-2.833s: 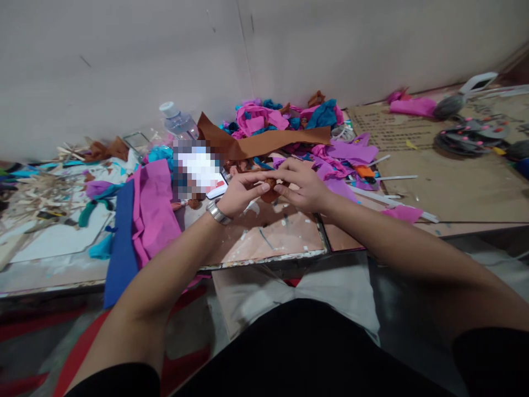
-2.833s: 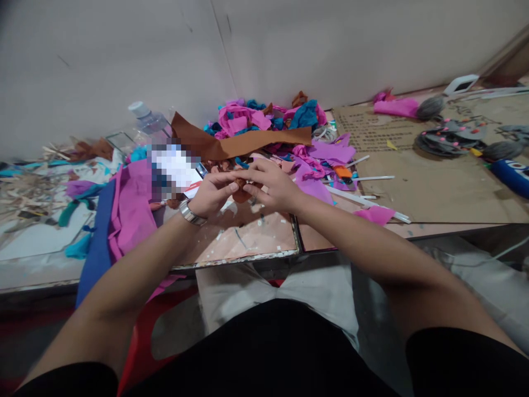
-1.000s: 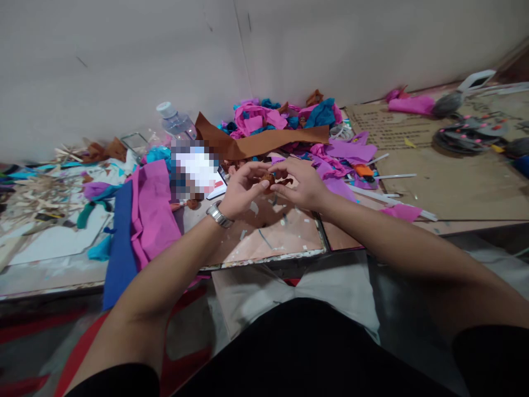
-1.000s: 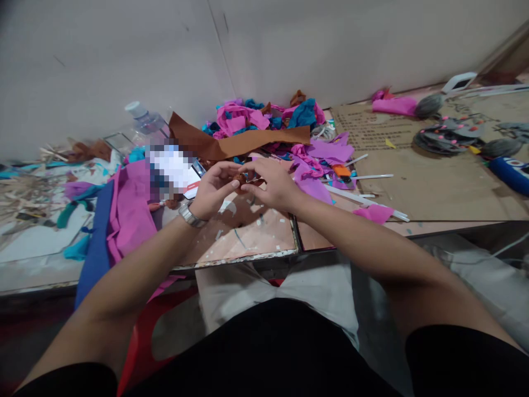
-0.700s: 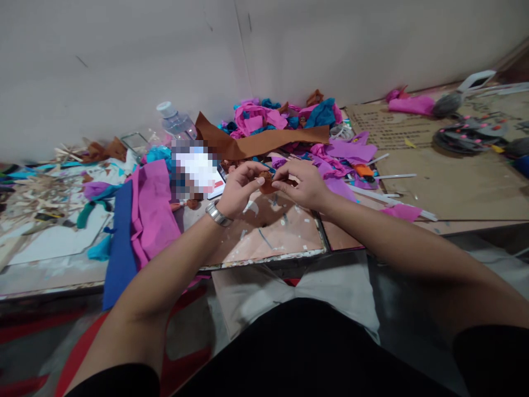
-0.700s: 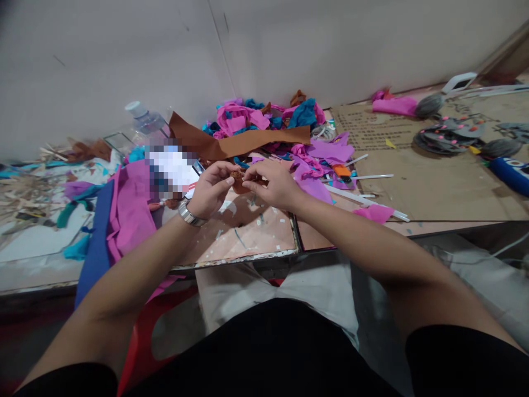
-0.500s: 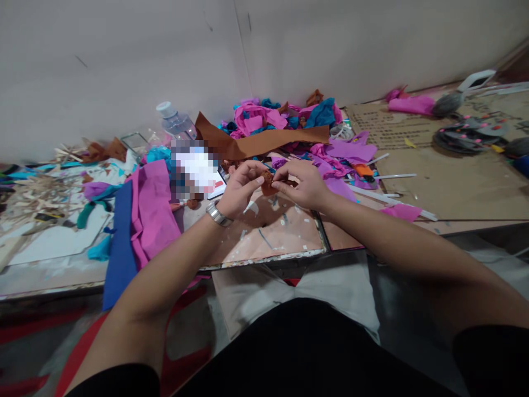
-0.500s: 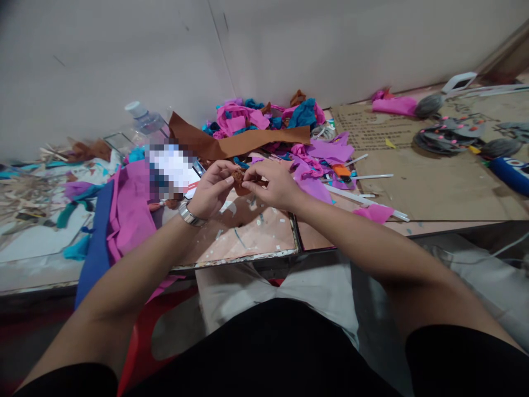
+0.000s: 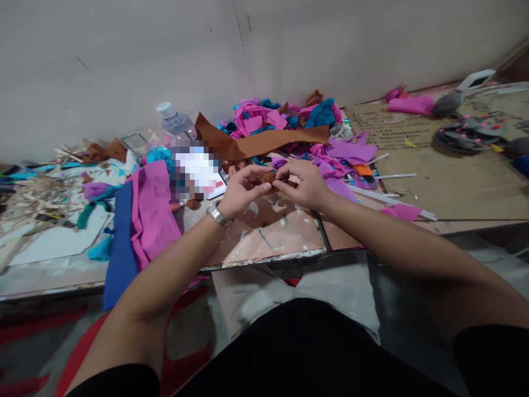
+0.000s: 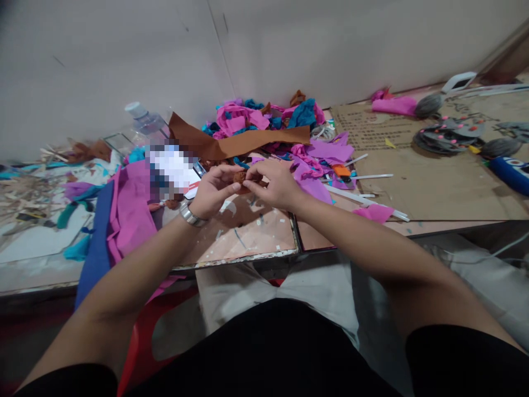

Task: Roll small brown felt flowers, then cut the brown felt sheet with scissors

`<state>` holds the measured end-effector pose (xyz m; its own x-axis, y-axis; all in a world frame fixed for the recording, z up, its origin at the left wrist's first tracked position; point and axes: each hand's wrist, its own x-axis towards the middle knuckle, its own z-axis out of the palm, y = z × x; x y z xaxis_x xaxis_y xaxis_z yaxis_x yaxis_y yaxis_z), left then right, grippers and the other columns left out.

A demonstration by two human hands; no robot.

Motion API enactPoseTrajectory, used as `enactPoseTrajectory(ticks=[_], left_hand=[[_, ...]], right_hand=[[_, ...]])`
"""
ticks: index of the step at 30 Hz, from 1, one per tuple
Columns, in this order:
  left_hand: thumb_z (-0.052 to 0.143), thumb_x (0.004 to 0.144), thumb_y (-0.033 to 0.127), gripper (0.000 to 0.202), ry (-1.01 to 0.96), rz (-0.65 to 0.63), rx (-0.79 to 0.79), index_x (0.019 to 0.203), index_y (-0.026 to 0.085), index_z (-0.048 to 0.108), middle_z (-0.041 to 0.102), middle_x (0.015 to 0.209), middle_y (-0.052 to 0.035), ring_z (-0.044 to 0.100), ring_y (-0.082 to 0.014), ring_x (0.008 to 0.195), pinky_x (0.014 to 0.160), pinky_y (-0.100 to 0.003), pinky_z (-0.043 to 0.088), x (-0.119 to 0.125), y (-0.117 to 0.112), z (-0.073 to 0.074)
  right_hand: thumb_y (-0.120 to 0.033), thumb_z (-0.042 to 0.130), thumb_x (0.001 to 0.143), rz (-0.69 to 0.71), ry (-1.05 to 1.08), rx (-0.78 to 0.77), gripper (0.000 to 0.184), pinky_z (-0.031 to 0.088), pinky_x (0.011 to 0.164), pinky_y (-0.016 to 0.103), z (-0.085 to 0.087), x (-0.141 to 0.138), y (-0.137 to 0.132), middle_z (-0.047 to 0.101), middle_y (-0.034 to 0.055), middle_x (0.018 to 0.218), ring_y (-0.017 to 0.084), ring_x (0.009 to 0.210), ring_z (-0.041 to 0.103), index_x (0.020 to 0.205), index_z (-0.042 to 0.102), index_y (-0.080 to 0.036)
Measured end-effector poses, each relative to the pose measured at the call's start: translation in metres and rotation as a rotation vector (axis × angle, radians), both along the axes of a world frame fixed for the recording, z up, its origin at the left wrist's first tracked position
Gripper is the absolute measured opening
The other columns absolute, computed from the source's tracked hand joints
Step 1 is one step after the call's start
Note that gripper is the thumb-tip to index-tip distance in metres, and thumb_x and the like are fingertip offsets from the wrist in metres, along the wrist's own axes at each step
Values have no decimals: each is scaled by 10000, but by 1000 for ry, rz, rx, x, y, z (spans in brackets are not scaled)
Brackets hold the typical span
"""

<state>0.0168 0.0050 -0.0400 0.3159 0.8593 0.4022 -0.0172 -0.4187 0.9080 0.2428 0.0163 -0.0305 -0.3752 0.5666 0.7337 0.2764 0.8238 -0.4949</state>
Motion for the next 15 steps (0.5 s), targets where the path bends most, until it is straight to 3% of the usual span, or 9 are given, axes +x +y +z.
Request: enactPoseTrajectory(ticks=[6, 15], left_hand=[[921, 840, 479, 474, 21, 35, 19, 1218, 243, 759, 795, 1272, -116, 775, -251, 1170, 1045, -429, 625, 5, -4, 3], [888, 870, 501, 499, 2, 35, -7, 1241, 233, 688, 785, 1218, -105, 775, -213, 1107, 935, -343, 645, 7, -5, -1]], right_hand=[[-412, 736, 968, -2, -10, -21, 216, 488, 742, 350, -2, 0, 3, 760, 30, 831, 198, 753, 658, 869, 697, -223], [-426, 754, 957, -7, -8, -64, 228, 450, 693, 333, -3, -1, 4, 751, 27, 822, 198, 742, 647, 885, 701, -217]])
